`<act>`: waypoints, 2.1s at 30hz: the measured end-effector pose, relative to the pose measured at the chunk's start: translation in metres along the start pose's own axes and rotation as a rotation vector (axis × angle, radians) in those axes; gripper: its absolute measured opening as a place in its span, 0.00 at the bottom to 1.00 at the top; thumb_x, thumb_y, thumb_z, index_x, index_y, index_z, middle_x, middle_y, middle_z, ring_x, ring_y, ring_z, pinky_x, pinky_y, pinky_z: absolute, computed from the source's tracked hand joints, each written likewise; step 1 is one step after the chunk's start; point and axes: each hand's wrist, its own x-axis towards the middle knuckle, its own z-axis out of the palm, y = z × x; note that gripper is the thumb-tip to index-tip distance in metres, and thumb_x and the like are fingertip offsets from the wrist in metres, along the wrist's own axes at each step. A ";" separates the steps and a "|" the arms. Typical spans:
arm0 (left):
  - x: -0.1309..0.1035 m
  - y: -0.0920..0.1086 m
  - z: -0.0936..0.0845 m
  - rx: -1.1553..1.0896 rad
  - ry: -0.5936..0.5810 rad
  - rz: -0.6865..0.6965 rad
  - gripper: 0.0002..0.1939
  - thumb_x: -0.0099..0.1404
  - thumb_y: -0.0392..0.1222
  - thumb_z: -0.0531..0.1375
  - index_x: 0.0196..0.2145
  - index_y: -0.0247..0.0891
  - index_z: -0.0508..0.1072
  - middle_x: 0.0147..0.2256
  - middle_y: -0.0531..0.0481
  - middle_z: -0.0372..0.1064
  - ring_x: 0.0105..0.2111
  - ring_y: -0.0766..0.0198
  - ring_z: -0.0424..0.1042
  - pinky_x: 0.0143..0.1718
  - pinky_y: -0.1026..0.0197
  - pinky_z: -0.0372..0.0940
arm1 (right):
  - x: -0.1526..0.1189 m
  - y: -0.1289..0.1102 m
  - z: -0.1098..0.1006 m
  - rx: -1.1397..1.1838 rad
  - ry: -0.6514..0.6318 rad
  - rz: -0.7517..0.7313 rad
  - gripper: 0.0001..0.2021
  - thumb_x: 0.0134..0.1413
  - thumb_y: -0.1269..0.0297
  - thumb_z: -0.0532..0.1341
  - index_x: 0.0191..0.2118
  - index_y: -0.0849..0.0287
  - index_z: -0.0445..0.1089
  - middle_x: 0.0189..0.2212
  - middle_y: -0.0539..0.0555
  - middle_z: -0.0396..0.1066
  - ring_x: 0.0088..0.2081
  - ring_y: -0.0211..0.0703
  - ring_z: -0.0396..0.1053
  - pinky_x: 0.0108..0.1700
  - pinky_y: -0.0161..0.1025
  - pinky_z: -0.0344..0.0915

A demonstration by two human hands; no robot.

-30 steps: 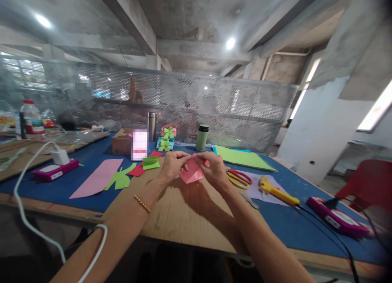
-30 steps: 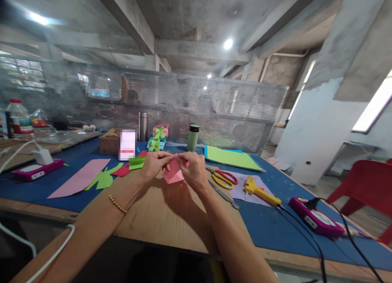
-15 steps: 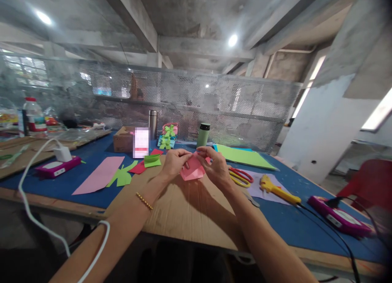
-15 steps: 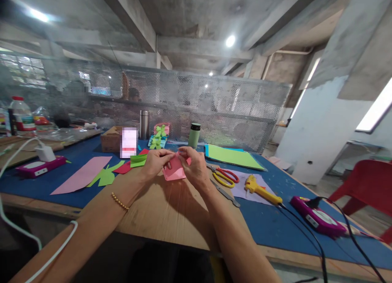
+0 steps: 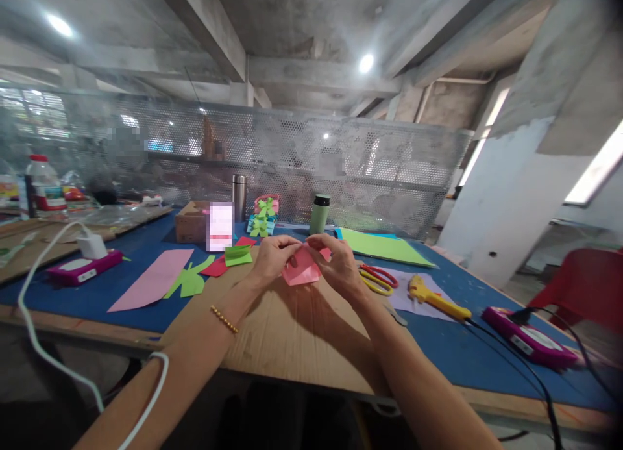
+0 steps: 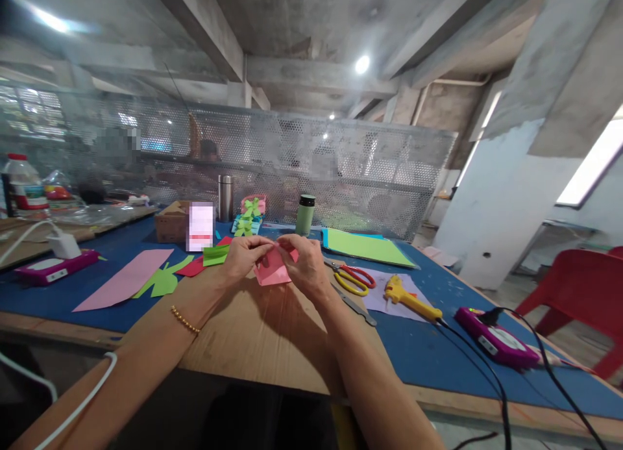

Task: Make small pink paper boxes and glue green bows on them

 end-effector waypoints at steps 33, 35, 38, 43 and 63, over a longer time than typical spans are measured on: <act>-0.008 0.012 0.002 0.390 0.027 0.274 0.08 0.62 0.32 0.62 0.31 0.40 0.81 0.32 0.50 0.78 0.34 0.62 0.74 0.40 0.61 0.66 | -0.002 -0.002 -0.004 -0.277 0.013 -0.123 0.05 0.63 0.66 0.60 0.40 0.55 0.74 0.36 0.53 0.80 0.35 0.44 0.73 0.46 0.44 0.60; -0.008 0.011 0.002 0.396 0.028 0.281 0.08 0.63 0.32 0.61 0.31 0.39 0.81 0.32 0.50 0.78 0.34 0.62 0.74 0.40 0.61 0.65 | -0.002 -0.001 -0.003 -0.286 0.022 -0.131 0.06 0.64 0.66 0.59 0.41 0.54 0.75 0.36 0.53 0.79 0.36 0.45 0.73 0.47 0.44 0.59; -0.008 0.011 0.002 0.399 0.033 0.289 0.07 0.63 0.33 0.61 0.31 0.39 0.80 0.32 0.49 0.77 0.34 0.61 0.73 0.40 0.60 0.65 | -0.002 0.002 -0.002 -0.293 0.009 -0.125 0.08 0.65 0.65 0.58 0.42 0.54 0.76 0.36 0.53 0.79 0.37 0.44 0.73 0.45 0.43 0.59; -0.007 0.008 0.001 0.428 0.029 0.283 0.07 0.63 0.33 0.61 0.33 0.37 0.81 0.33 0.48 0.77 0.34 0.61 0.73 0.39 0.60 0.64 | -0.001 0.007 0.001 -0.287 0.023 -0.137 0.08 0.65 0.65 0.59 0.41 0.53 0.77 0.36 0.54 0.78 0.38 0.44 0.73 0.43 0.43 0.59; -0.009 0.005 0.002 0.453 0.044 0.291 0.07 0.62 0.32 0.62 0.33 0.39 0.80 0.33 0.49 0.78 0.33 0.62 0.73 0.37 0.61 0.65 | 0.001 0.001 0.003 0.033 0.000 0.044 0.03 0.57 0.67 0.62 0.38 0.56 0.72 0.30 0.52 0.78 0.32 0.43 0.75 0.39 0.40 0.66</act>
